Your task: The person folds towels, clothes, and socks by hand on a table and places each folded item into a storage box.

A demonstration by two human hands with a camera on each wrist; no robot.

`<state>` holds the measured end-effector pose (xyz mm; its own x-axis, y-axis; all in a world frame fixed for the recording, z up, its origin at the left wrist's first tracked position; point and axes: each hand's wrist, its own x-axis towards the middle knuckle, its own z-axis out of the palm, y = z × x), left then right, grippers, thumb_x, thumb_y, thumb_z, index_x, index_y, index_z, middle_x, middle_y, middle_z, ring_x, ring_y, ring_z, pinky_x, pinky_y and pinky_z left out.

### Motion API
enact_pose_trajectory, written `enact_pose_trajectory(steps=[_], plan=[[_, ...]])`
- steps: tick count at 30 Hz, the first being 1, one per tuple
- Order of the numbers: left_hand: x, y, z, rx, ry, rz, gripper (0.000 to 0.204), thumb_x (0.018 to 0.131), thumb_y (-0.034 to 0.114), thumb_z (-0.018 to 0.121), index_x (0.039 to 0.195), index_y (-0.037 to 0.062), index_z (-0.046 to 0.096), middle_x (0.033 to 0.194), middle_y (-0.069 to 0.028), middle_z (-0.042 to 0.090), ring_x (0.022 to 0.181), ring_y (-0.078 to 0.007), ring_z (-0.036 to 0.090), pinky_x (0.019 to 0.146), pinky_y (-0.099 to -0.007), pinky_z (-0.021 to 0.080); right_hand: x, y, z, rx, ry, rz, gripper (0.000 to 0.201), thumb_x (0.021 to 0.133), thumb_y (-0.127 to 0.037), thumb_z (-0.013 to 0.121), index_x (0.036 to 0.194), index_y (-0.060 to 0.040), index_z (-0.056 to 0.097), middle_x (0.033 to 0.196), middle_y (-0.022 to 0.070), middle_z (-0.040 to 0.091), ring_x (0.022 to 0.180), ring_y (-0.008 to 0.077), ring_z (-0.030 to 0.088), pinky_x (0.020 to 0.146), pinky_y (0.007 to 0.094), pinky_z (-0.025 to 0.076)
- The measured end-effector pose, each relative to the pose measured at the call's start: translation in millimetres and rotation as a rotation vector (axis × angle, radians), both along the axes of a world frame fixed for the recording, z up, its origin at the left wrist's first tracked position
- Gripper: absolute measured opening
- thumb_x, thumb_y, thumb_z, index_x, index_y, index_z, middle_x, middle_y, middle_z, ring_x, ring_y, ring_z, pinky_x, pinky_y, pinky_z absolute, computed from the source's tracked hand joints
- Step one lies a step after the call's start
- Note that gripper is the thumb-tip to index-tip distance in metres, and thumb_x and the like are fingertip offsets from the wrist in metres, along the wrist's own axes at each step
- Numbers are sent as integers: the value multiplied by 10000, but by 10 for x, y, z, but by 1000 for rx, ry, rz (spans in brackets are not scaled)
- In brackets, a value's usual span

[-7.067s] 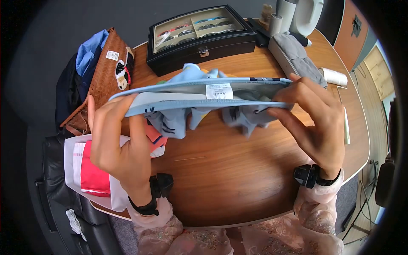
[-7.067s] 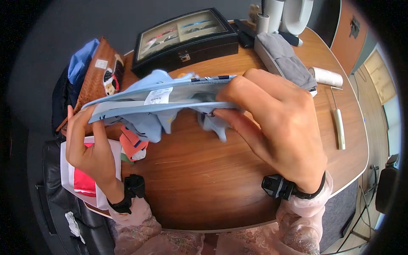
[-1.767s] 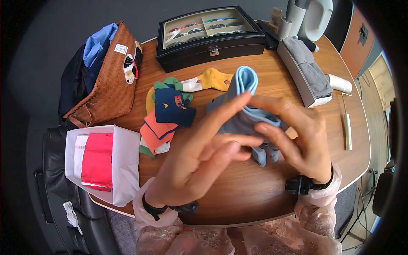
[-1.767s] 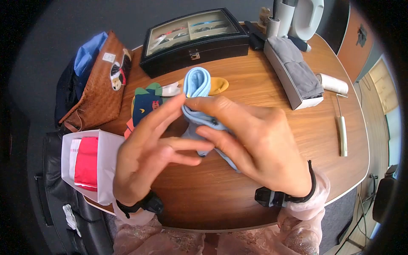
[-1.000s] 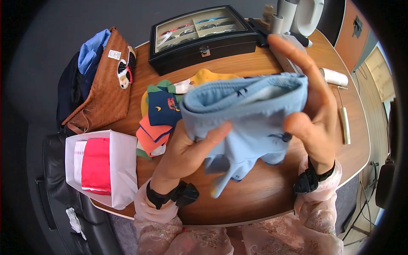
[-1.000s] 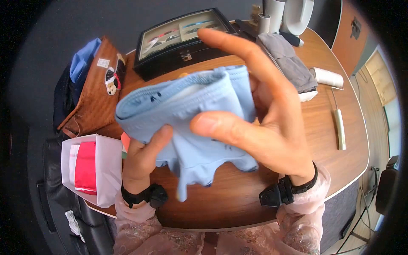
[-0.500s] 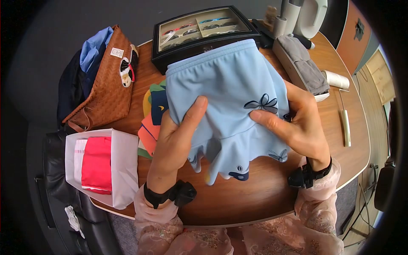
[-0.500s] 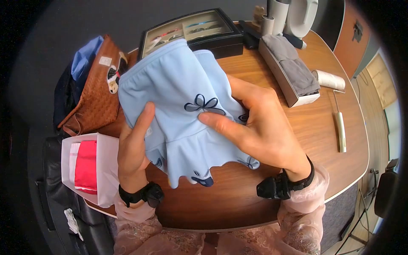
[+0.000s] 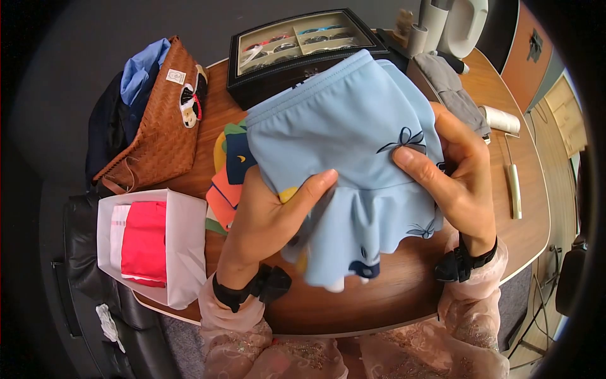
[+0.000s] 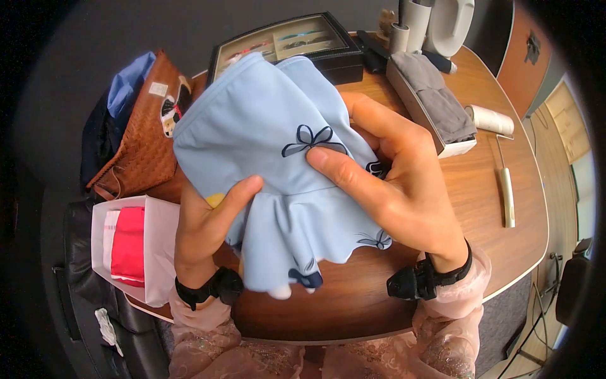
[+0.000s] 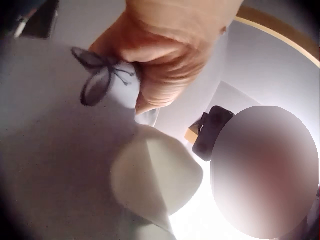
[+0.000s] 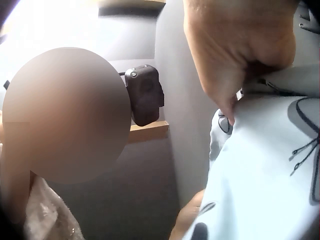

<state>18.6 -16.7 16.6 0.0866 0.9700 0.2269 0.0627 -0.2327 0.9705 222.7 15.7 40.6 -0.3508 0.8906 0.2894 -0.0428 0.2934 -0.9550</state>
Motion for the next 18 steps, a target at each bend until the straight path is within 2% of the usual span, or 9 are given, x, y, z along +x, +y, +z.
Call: enact_pose_trajectory(steps=[3,5,8,9,15,18], plan=[[11,42,-46,4,18,42,207,805,48,640,992,-21,584,902,-29,625,799,-80,558,717,-232,453,5,7,-28,56,-39,-16,357,795,-11,630,1131,47,522,992,40,591,927,106,542,830,232,413],[18,78,-64,210,-17,2,260,797,38,646,1039,-31,578,929,-52,630,818,-99,569,743,-232,451,30,20,-41,185,-168,14,351,794,-23,642,1119,42,529,974,42,587,913,106,535,809,230,414],[16,11,-1,179,-124,45,316,784,16,654,1082,-41,567,968,-70,631,855,-109,571,773,-231,445,17,20,-54,239,-214,34,350,792,-36,652,1111,43,533,962,54,583,902,109,532,796,231,413],[-8,-4,-8,177,-123,44,316,784,16,654,1082,-41,567,968,-70,631,855,-109,571,773,-231,445,37,12,-37,174,-248,70,359,789,-42,659,1111,48,530,958,65,586,904,114,537,801,239,416],[-37,-66,-5,165,-196,178,322,789,1,641,1095,-52,558,991,-70,628,895,-89,555,770,-219,434,13,5,-57,175,-259,81,398,768,-54,679,1126,38,531,931,66,605,864,120,573,762,249,449],[-26,-53,21,56,-251,262,296,803,17,630,1085,-50,568,984,-67,630,882,-83,554,773,-213,426,-10,-16,-44,206,-290,97,440,748,-69,702,1140,33,530,913,81,617,824,132,599,723,257,469]])
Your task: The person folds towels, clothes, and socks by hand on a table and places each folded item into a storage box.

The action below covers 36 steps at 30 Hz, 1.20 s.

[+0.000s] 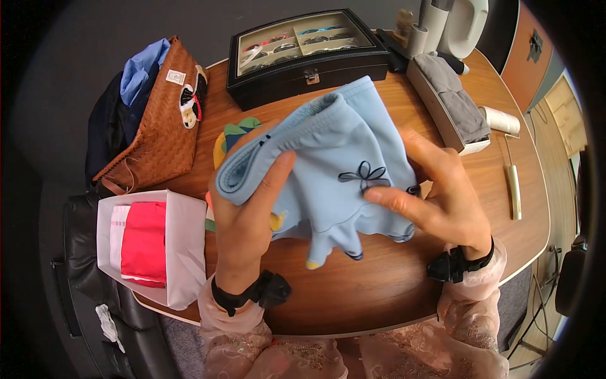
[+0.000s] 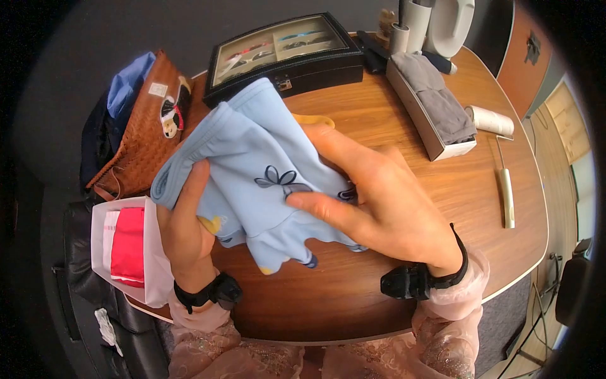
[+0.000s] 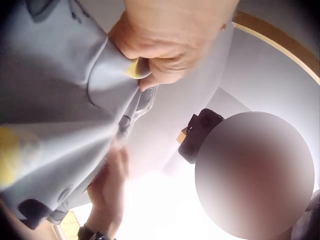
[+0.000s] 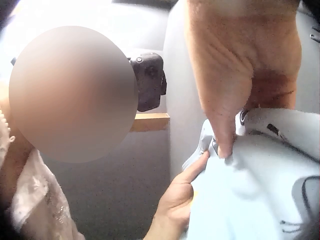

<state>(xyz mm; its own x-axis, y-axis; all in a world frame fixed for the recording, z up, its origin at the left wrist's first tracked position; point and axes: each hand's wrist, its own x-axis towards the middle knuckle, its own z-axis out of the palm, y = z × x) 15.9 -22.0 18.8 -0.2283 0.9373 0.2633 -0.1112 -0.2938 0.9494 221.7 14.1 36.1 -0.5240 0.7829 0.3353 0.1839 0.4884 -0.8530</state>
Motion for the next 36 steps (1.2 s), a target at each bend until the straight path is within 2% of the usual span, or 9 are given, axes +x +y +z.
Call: enact_pose_trajectory(steps=[3,4,11,13,17,19,21,25,36], plan=[[8,11,17,19,-4,-3,307,807,27,627,1100,-44,570,998,-73,630,897,-89,555,796,-213,418,16,7,-14,-12,-95,-15,453,741,-67,704,1143,40,525,866,93,627,779,135,615,649,249,480],[1,12,26,44,69,-52,324,800,22,631,1112,-41,567,1018,-81,627,920,-99,560,812,-218,420,12,5,-21,-10,-111,-39,438,748,-61,693,1139,43,525,847,93,628,764,132,615,627,243,479],[9,39,70,122,216,-108,376,755,-23,652,1123,-33,571,1057,-108,624,977,-140,583,865,-246,432,2,15,-23,35,-65,-10,371,796,-61,634,1130,51,519,776,98,622,688,130,612,593,244,474],[7,25,81,161,279,-90,372,752,-32,651,1116,-31,577,1058,-113,624,974,-142,586,857,-244,437,-15,16,-57,34,-11,-32,333,803,-99,628,1109,-9,532,735,165,613,614,294,625,529,315,463],[-12,-20,115,259,491,-92,345,736,-64,644,1076,-15,609,1074,-138,619,985,-169,595,848,-250,449,4,2,-2,15,-54,-16,300,834,-149,610,1093,-14,539,671,159,595,570,289,610,508,320,450],[-23,-8,115,282,506,-121,338,727,-73,642,1058,-7,620,1073,-147,619,989,-185,598,849,-259,453,22,-6,48,-92,-180,10,270,889,-210,547,1083,-22,544,599,145,563,521,282,588,484,323,430],[-25,6,121,315,523,-170,322,712,-79,644,1023,5,641,1074,-169,616,1000,-234,603,853,-290,464,13,16,-22,-41,-126,17,271,912,-227,508,1086,-23,546,578,134,551,505,270,580,475,322,423],[-29,3,131,335,506,-192,313,712,-71,650,1015,11,646,1081,-177,610,1003,-251,601,853,-300,467,15,8,-46,39,-46,7,288,951,-239,432,1083,-18,560,559,114,538,480,225,569,465,307,415],[-14,15,118,350,506,-210,321,693,-90,641,985,39,668,1094,-172,590,991,-251,599,842,-300,477,40,7,7,15,-34,81,316,937,-269,462,1060,-3,580,572,110,557,475,200,570,463,297,424]])
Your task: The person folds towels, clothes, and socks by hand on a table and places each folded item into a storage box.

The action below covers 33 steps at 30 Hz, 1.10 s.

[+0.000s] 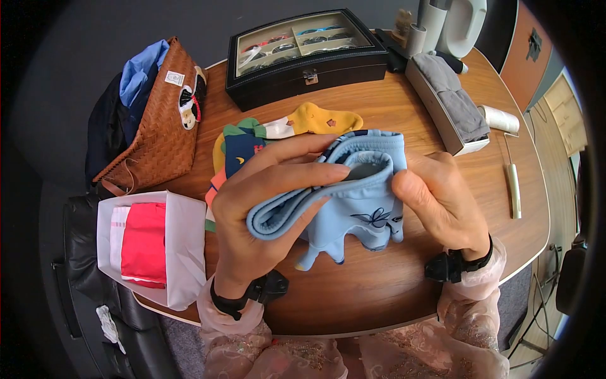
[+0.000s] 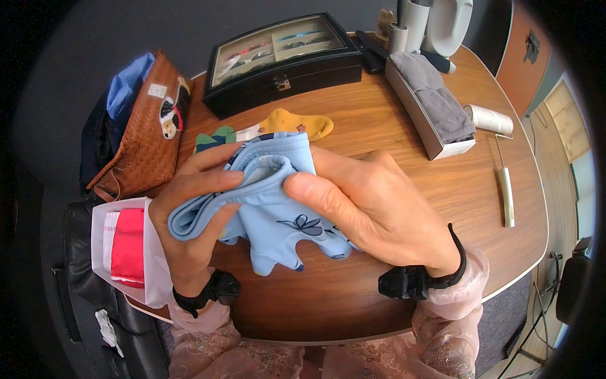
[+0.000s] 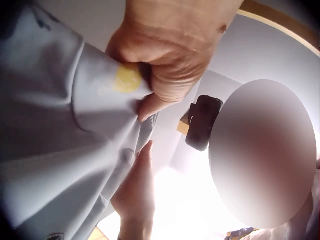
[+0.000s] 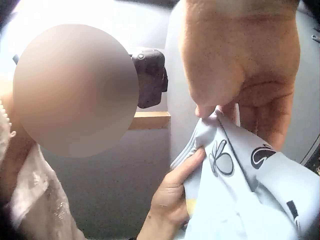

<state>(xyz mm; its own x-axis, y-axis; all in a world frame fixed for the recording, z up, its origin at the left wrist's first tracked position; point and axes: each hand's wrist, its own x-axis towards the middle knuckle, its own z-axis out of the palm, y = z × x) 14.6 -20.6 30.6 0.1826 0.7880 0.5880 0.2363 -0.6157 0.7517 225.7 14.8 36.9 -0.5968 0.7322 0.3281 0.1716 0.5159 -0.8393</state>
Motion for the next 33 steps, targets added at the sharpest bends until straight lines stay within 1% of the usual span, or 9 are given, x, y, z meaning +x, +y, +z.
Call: enact_pose_trajectory(steps=[11,13,15,18,21,23,26,28,33], plan=[[0,-3,-17,-17,165,135,205,660,-41,709,836,-29,605,1024,-172,598,911,-193,591,789,-268,445,-11,16,-47,89,-29,-70,231,863,-168,579,1007,12,598,614,146,567,496,240,561,482,299,426],[-42,18,-42,12,228,167,203,651,-42,724,801,-32,589,991,-162,604,884,-182,590,771,-264,446,-20,24,-65,150,17,-143,223,857,-164,590,938,43,605,635,60,566,539,115,521,500,241,389],[-70,46,-66,47,190,279,216,633,16,770,717,-27,576,893,-135,641,810,-177,624,673,-274,488,-29,1,8,110,23,-156,214,861,-151,583,967,34,595,658,103,575,555,164,548,519,268,414],[-95,45,-69,91,198,284,255,635,16,777,774,-22,566,861,-127,642,814,-170,629,663,-261,488,-27,-1,14,89,-5,-169,210,867,-140,576,1002,20,585,675,135,588,568,193,577,535,292,439],[-41,-14,-64,-150,-70,241,384,633,24,781,955,-9,575,910,-137,643,848,-181,633,678,-267,497,-26,1,-11,71,61,-174,243,861,-176,582,941,53,592,651,37,560,559,91,508,510,236,387],[22,6,-67,-99,-50,226,465,640,36,779,1045,-1,552,940,-140,642,866,-189,633,686,-279,502,17,4,25,63,-40,-81,210,861,-144,576,1020,-8,589,690,138,592,552,219,578,525,301,439],[50,-49,-23,-108,32,161,647,600,9,779,1192,-14,518,1086,-141,597,945,-202,607,799,-285,472,-17,6,-74,157,-40,3,196,859,-155,567,1005,-26,587,688,151,584,545,279,575,502,329,433],[46,-81,4,-77,426,140,541,619,44,778,1119,-3,577,981,-123,639,877,-183,634,752,-265,481,-10,9,-74,187,-102,40,183,857,-181,560,973,-40,579,657,146,572,547,320,563,483,357,427],[23,-142,16,-119,419,199,329,625,56,759,913,-24,622,759,-119,635,681,-186,636,620,-259,476,-19,-11,-61,190,-191,70,181,846,-221,575,923,-57,563,572,112,544,526,316,552,472,372,411]])
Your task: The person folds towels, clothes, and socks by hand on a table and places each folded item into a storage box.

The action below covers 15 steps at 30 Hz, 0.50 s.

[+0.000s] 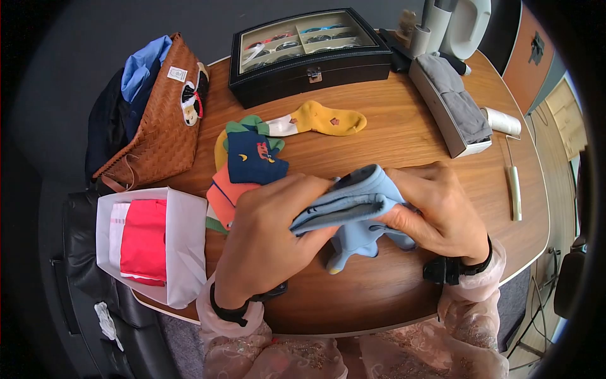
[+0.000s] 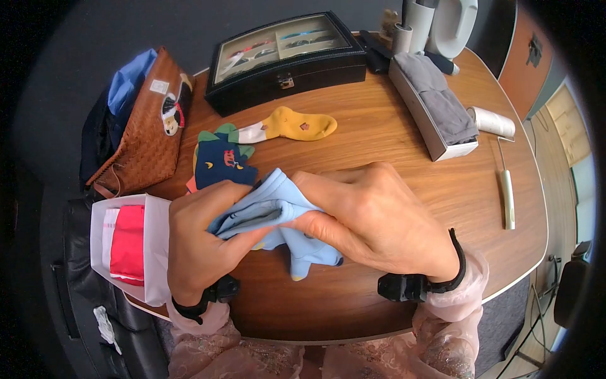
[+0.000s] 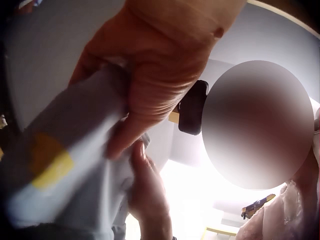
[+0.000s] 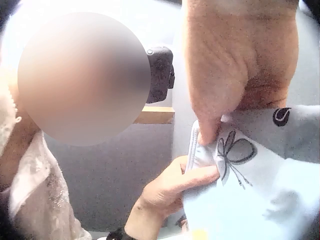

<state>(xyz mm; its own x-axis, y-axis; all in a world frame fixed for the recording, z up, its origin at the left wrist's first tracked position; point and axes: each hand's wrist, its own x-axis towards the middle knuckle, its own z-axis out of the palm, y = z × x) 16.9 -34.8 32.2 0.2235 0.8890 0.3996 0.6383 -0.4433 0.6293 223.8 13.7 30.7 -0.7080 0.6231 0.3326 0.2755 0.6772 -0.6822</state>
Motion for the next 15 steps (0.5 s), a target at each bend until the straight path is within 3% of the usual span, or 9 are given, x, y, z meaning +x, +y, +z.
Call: enact_pose_trajectory(steps=[2,3,5,7,12,15], plan=[[-22,-25,46,-44,10,-30,281,625,7,697,891,2,609,778,-122,612,685,-270,610,587,-314,464,-6,7,-1,13,13,16,187,839,-223,586,918,-56,560,558,109,538,527,318,551,475,368,410],[-20,-26,43,-44,10,-29,281,625,7,697,891,2,609,778,-122,612,685,-270,610,587,-314,464,-13,8,6,2,49,22,195,825,-227,606,909,-57,559,556,110,538,530,323,550,484,367,413],[-8,-24,37,77,-29,-1,249,620,-9,685,858,-7,612,735,-113,606,624,-249,605,537,-298,450,-8,8,34,-7,86,26,205,811,-230,626,900,-59,557,554,111,538,533,328,548,493,366,416],[1,-21,43,103,-41,9,241,614,-13,682,845,-7,612,714,-110,600,603,-245,599,522,-293,445,11,2,77,-2,-187,-49,211,751,-172,668,891,-53,563,577,127,549,548,332,551,517,370,419],[-19,-34,60,137,-79,1,221,612,-14,685,820,-10,610,655,-106,586,551,-212,587,494,-274,430,16,72,-60,41,-85,-86,207,683,-81,658,867,-32,576,598,147,555,576,334,560,536,381,420],[-10,-60,107,26,-98,73,185,642,-4,679,812,-13,607,628,-104,580,519,-186,574,485,-262,419,11,62,-37,57,-85,-165,196,674,-65,650,853,-25,580,597,149,554,590,335,564,541,381,421]])
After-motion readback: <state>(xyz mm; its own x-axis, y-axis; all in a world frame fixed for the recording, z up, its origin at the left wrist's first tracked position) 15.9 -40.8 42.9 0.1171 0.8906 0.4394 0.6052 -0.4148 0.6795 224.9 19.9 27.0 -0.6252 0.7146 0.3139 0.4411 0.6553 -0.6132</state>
